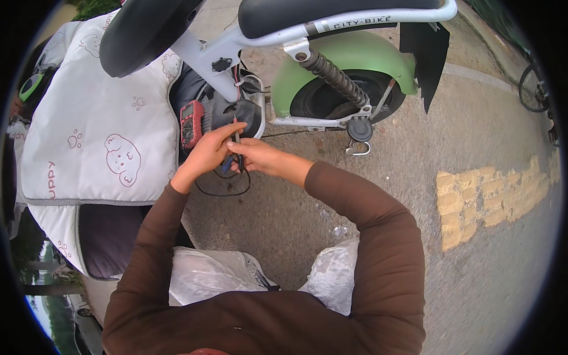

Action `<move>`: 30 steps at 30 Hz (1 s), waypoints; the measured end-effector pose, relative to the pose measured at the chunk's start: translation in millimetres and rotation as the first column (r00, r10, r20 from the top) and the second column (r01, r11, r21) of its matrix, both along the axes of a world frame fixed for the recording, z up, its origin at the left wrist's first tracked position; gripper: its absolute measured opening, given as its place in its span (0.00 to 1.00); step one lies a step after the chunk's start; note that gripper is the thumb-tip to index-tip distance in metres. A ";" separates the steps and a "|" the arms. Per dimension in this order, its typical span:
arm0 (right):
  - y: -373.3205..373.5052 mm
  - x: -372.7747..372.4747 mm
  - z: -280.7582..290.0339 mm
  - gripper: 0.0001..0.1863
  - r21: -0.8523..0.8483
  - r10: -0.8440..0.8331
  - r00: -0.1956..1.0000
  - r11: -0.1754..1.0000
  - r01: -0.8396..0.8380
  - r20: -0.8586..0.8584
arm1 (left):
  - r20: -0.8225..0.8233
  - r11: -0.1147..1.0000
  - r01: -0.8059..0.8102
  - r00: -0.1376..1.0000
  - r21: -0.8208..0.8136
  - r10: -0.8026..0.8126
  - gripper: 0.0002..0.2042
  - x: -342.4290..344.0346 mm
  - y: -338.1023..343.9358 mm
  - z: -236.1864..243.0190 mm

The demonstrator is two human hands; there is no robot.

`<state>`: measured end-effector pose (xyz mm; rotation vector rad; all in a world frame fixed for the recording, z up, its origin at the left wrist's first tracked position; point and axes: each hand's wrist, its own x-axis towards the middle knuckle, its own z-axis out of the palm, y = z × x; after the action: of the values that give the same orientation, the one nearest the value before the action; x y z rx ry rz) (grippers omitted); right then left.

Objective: The person uses a multimeter to test electrical connections on a scooter, repeatedly attaching and detaching probes to a connector under the seat. They then walk to a nearby workbench and place the multimeter on a shelf among tools.

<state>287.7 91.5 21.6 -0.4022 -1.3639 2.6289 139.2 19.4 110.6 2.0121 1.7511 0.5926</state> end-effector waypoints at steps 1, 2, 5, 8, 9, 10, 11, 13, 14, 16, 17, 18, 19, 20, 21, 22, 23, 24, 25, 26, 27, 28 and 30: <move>-2.7 -1.2 -3.3 0.22 -0.014 0.011 1.000 1.000 -0.010 0.005 | 0.010 0.999 0.033 0.999 -0.023 -0.032 0.23 -4.5 -0.1 -1.1; -5.2 -2.5 -6.3 0.22 -0.028 0.021 1.000 0.999 -0.021 0.009 | 0.021 0.997 0.065 0.998 -0.045 -0.064 0.22 -10.5 0.1 -2.5; -10.9 -4.3 -13.0 0.17 0.003 0.067 0.996 0.998 -0.067 0.052 | 0.358 0.979 0.014 0.932 -0.202 0.060 0.17 -23.4 4.7 -1.8; -23.0 -8.2 -23.1 0.13 0.096 0.123 0.989 0.987 -0.132 0.086 | 0.360 0.956 -0.109 0.910 -0.272 0.207 0.15 -30.4 4.8 -0.2; -28.1 -8.4 -26.2 0.13 0.173 0.150 0.985 0.971 -0.163 0.089 | 0.333 0.952 -0.132 0.916 -0.277 0.224 0.15 -29.9 1.7 -1.8; -31.1 -6.9 -28.3 0.13 0.249 0.174 0.980 0.949 -0.194 0.099 | 0.311 0.947 -0.153 0.920 -0.281 0.241 0.15 -27.8 -0.9 -3.6; -33.9 -5.8 -30.2 0.13 0.323 0.199 0.974 0.919 -0.225 0.110 | 0.349 0.938 -0.177 0.895 -0.296 0.279 0.16 -24.4 -4.8 -5.7; -37.9 -6.3 -33.6 0.15 0.354 0.185 0.979 0.912 -0.205 0.090 | 0.423 0.918 -0.226 0.833 -0.326 0.355 0.19 -16.1 -15.2 -8.9; -39.6 -7.9 -35.0 0.16 0.340 0.165 0.982 0.922 -0.185 0.088 | 0.380 0.923 -0.256 0.854 -0.287 0.355 0.26 -16.6 -20.2 -11.1; -45.8 -11.8 -32.5 0.17 0.316 0.034 0.996 0.947 -0.060 0.088 | 0.456 0.860 -0.434 0.729 -0.268 0.510 0.30 -12.9 -37.8 -7.4; -47.3 -10.1 -23.2 0.18 0.312 -0.096 0.991 0.948 0.063 0.092 | 0.495 0.824 -0.504 0.662 -0.261 0.562 0.32 -10.9 -41.5 -4.6; -46.9 -9.1 -13.6 0.18 0.307 -0.223 0.970 0.934 0.184 0.097 | 0.472 0.791 -0.489 0.635 -0.367 0.611 0.39 -16.6 -46.1 -0.3; -44.7 -9.1 -5.6 0.18 0.458 -0.264 0.963 0.863 0.213 0.049 | 0.523 0.783 -0.445 0.583 -0.434 0.622 0.40 -13.1 -51.9 1.7; -40.6 -8.9 1.1 0.19 0.597 -0.296 0.955 0.766 0.238 -0.001 | 0.572 0.774 -0.393 0.523 -0.497 0.632 0.42 -8.0 -58.8 1.6; -37.6 -8.9 8.0 0.19 0.717 -0.317 0.947 0.646 0.261 -0.058 | 0.614 0.764 -0.334 0.457 -0.552 0.643 0.44 -3.0 -64.4 2.1; -35.6 -7.0 19.5 0.17 0.733 -0.312 0.943 0.613 0.293 -0.116 | 0.626 0.772 -0.228 0.473 -0.593 0.620 0.48 4.9 -64.5 4.7; -35.0 -7.4 27.1 0.16 0.814 -0.306 0.930 0.476 0.333 -0.202 | 0.679 0.810 -0.206 0.456 -0.549 0.576 0.48 11.4 -66.9 5.2; -34.2 -8.1 33.9 0.16 0.868 -0.286 0.914 0.327 0.375 -0.287 | 0.728 0.845 -0.186 0.437 -0.501 0.528 0.48 17.8 -68.4 5.0; -32.0 -7.7 43.0 0.15 0.892 -0.258 0.892 0.166 0.420 -0.372 | 0.773 0.880 -0.161 0.424 -0.448 0.471 0.48 25.3 -66.1 8.3; -30.9 -8.2 50.8 0.14 0.905 -0.234 0.887 0.055 0.421 -0.398 | 0.814 0.891 -0.197 0.362 -0.409 0.454 0.44 34.7 -62.9 14.7; -31.6 -11.3 48.6 0.13 0.912 -0.231 0.887 -0.006 0.410 -0.400 | 0.850 0.875 -0.237 0.233 -0.422 0.473 0.41 40.5 -61.8 8.3; -35.5 -13.5 45.3 0.12 0.914 -0.227 0.886 -0.062 0.402 -0.405 | 0.869 0.853 -0.278 0.103 -0.442 0.484 0.39 46.5 -63.8 0.6; -41.9 -12.2 46.2 0.11 0.962 -0.156 0.952 -0.113 0.249 -0.264 | 0.850 0.814 -0.255 -0.228 -0.523 0.475 0.28 46.0 -72.5 -21.9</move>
<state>275.5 49.6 67.8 -0.1987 -2.4473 0.6479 185.3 -53.1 88.6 0.2103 1.0997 1.5631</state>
